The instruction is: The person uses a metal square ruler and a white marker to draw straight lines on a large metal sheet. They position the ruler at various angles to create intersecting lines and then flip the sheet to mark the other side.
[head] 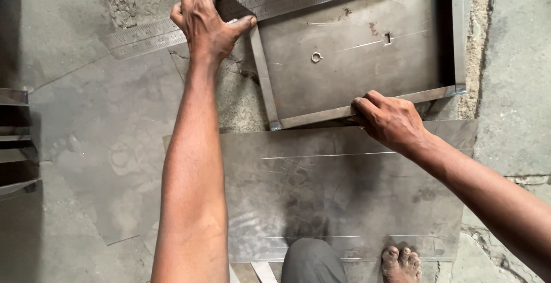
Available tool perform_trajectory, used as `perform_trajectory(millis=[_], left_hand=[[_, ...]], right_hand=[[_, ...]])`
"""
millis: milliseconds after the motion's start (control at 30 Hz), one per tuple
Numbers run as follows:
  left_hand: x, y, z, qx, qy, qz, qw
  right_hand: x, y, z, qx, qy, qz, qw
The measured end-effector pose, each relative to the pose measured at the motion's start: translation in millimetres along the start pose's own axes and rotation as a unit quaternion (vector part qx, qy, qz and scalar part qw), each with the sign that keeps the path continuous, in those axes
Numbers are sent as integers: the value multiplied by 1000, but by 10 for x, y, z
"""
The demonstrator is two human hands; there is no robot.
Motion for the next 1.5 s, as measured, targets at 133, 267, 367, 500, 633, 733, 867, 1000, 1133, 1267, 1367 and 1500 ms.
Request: perform_trajectory(millis=[133,267,367,500,633,733,867,1000,1133,1267,1367,1500], left_hand=[[16,3,0,1,-7,8,1000],[163,-91,-94,8,-85,-43,995],[377,-489,-232,33,-31,7,999],[637,-932,-510,32,-112,-21,993],[1104,-1325,-505,20,-51,26,998],[1520,-1314,-502,5,-43,32,999],[2176,-1048,-400,1,-53,-30,998],[2720,-684,-244,19,-50,-100,994],[2853,-451,-85,-9,-17,-140,990],[2818,-353,-8,-24,1,-152,988],[2792,-334,9,-33,10,-143,989],[2753,-294,-48,-52,0,-140,989]], right_hand=[[-12,-4,-8,5,0,-5,1000],[-28,5,6,-2,1,-13,1000],[-97,13,156,-6,15,-24,1000],[-518,-301,615,145,32,132,980],[-527,-648,537,151,-23,256,955],[-380,-474,255,40,-51,187,980],[199,-367,-415,-49,-30,175,983],[466,-265,-562,-65,43,139,987],[661,-112,-457,-54,38,89,994],[830,105,-342,-77,73,14,994],[883,211,-317,-91,90,21,992],[860,281,-313,-9,59,87,994]])
Point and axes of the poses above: each hand's wrist, its own x-axis away from the middle knuckle, its own y-axis out of the palm, z = x × y, the point moved 6 cm from there along -x, towards the middle knuckle, and after that the axes turned 14 degrees about -y, right-handed, at the moved point
